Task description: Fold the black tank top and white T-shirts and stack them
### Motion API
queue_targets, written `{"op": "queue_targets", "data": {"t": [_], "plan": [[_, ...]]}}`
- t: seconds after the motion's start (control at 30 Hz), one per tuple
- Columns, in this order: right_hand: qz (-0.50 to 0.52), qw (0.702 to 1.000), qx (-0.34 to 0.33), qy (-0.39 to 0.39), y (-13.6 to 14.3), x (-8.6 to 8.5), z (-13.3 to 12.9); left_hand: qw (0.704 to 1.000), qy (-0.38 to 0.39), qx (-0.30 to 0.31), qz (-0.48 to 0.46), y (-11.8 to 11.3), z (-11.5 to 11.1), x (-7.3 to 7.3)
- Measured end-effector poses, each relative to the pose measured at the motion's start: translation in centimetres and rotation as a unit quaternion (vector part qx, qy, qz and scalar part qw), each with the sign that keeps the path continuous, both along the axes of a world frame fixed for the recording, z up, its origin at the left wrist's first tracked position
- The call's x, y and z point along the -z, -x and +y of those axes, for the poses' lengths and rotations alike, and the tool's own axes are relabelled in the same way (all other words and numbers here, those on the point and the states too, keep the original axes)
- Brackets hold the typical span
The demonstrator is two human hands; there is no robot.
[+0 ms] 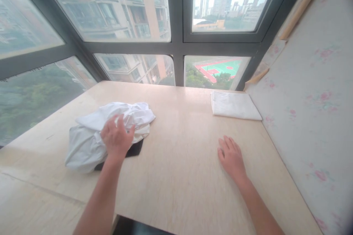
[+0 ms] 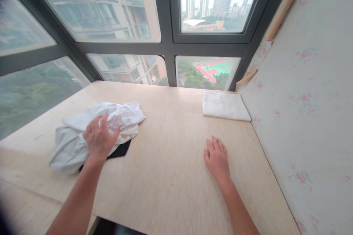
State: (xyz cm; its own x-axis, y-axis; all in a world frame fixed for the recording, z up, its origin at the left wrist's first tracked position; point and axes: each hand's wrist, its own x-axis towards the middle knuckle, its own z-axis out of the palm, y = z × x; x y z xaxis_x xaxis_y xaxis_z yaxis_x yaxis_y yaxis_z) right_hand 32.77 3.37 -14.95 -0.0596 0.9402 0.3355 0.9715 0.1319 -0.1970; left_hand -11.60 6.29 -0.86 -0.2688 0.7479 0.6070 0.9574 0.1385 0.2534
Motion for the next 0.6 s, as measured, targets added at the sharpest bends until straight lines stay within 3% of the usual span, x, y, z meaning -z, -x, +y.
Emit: {"op": "queue_targets", "data": {"t": [0.07, 0.13, 0.2, 0.27, 0.4, 0.5, 0.57, 0.6], "plan": [[0.003, 1.0, -0.001, -0.003, 0.0, 0.0, 0.0, 0.996, 0.052, -0.066, 0.029, 3.5, 1.1, -2.3], [0.005, 1.0, -0.003, -0.005, 0.1, 0.0, 0.0, 0.986, 0.149, -0.067, 0.02, 5.6, 2.4, -4.0], [0.007, 1.0, -0.003, -0.007, 0.1, -0.1, 0.0, 0.977, 0.21, -0.038, 0.014, 6.0, 3.6, -5.3], [0.01, 1.0, -0.004, -0.007, 0.0, -0.1, 0.0, 0.98, 0.196, -0.019, 0.019, 4.8, 4.4, -6.3], [0.022, 1.0, -0.007, -0.002, 0.0, -0.1, 0.0, 0.99, 0.106, 0.092, 0.029, -1.4, 3.4, -6.8], [0.037, 0.999, -0.008, 0.0, 0.1, -0.2, 0.0, 0.97, 0.084, 0.227, 0.01, -8.0, 0.3, -5.6], [0.058, 0.998, -0.012, 0.001, 0.1, -0.4, 0.1, 0.909, 0.079, 0.404, -0.072, -12.6, -2.5, -3.9], [0.079, 0.997, -0.015, 0.003, 0.0, -0.5, 0.2, 0.875, 0.096, 0.464, -0.095, -14.7, -3.9, -2.9]]}}
